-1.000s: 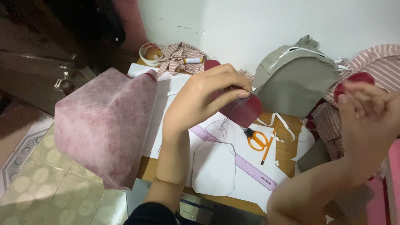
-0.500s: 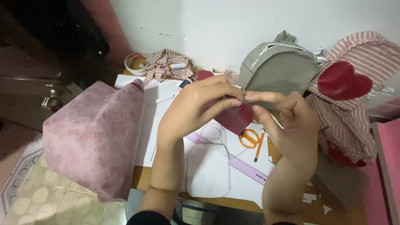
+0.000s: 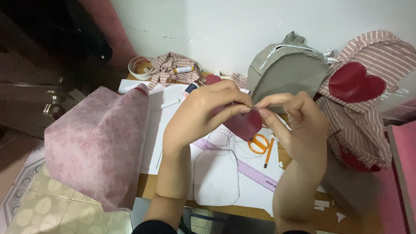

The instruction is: Hand-sewing and trimming a red leather component on a workshop table.

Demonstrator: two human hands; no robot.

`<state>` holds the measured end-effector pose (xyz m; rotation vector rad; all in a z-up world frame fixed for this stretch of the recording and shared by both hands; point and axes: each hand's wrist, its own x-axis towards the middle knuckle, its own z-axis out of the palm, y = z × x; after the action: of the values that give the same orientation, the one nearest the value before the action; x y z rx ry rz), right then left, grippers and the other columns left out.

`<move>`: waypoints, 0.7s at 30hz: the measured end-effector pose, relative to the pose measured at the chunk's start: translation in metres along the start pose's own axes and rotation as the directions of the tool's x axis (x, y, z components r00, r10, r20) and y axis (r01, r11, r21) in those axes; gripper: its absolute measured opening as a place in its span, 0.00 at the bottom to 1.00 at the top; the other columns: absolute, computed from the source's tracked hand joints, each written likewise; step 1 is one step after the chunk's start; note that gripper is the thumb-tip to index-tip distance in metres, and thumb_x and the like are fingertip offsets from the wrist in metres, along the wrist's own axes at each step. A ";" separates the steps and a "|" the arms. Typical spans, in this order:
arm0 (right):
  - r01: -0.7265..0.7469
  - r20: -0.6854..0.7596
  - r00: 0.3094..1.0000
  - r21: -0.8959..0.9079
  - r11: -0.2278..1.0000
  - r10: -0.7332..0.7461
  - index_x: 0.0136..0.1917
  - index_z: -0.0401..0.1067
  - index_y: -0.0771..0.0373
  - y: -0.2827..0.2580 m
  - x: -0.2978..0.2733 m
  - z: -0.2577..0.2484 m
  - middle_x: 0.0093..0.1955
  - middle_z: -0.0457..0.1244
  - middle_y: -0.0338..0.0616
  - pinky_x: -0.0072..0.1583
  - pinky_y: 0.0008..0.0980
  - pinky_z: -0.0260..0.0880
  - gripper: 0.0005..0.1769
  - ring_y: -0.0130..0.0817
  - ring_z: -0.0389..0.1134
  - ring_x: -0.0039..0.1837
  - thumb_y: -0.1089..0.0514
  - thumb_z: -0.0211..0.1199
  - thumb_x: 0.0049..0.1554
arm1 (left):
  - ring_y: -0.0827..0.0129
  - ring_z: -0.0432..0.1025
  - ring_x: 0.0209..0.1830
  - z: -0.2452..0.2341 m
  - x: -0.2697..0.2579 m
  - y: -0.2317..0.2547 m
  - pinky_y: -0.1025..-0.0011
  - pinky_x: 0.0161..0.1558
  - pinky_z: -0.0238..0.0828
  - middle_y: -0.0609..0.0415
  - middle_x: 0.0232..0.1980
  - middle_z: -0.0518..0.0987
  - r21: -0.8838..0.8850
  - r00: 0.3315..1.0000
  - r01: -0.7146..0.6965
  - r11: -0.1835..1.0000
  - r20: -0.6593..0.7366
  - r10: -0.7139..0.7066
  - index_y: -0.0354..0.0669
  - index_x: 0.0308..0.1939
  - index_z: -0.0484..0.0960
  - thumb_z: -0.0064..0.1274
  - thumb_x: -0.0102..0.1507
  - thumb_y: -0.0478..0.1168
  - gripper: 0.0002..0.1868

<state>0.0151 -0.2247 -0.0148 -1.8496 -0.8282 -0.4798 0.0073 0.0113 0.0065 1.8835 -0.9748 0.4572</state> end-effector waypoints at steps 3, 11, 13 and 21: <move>-0.016 -0.003 1.000 -0.040 0.999 0.016 0.43 0.44 0.58 0.005 0.000 -0.003 0.52 0.72 0.53 0.56 0.27 0.69 0.29 0.35 0.73 0.51 0.73 0.66 0.64 | 0.62 0.74 0.44 -0.002 0.000 0.001 0.69 0.50 0.68 0.52 0.45 0.78 -0.011 1.000 -0.006 1.000 -0.003 0.006 0.38 0.51 0.81 0.48 0.77 0.36 0.07; 0.012 -0.097 0.995 -0.084 0.996 -0.020 0.47 0.47 0.61 0.007 0.004 -0.014 0.52 0.71 0.60 0.61 0.36 0.75 0.27 0.45 0.75 0.55 0.79 0.64 0.66 | 0.62 0.75 0.45 -0.006 -0.002 0.003 0.69 0.52 0.71 0.51 0.45 0.81 -0.026 0.999 -0.012 1.000 -0.032 0.011 0.36 0.50 0.82 0.51 0.76 0.35 0.06; 0.018 -0.095 0.995 -0.215 0.976 -0.039 0.47 0.47 0.62 0.020 0.000 -0.026 0.53 0.71 0.56 0.58 0.36 0.69 0.27 0.42 0.74 0.52 0.76 0.66 0.69 | 0.62 0.75 0.45 -0.008 -0.003 0.003 0.69 0.51 0.71 0.51 0.45 0.80 -0.028 0.999 -0.011 1.000 -0.032 0.010 0.36 0.50 0.82 0.51 0.76 0.35 0.06; -0.079 -0.232 0.972 -0.160 0.984 0.041 0.56 0.51 0.72 0.064 -0.013 -0.071 0.59 0.69 0.67 0.65 0.37 0.77 0.25 0.48 0.75 0.59 0.84 0.66 0.71 | 0.63 0.73 0.46 -0.014 -0.008 0.005 0.69 0.50 0.71 0.51 0.46 0.81 -0.036 0.998 -0.001 0.999 -0.061 -0.001 0.35 0.48 0.82 0.52 0.75 0.32 0.04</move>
<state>0.0557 -0.3098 -0.0356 -1.9231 -0.5898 -0.7272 -0.0001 0.0255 0.0106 1.8267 -0.9368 0.4913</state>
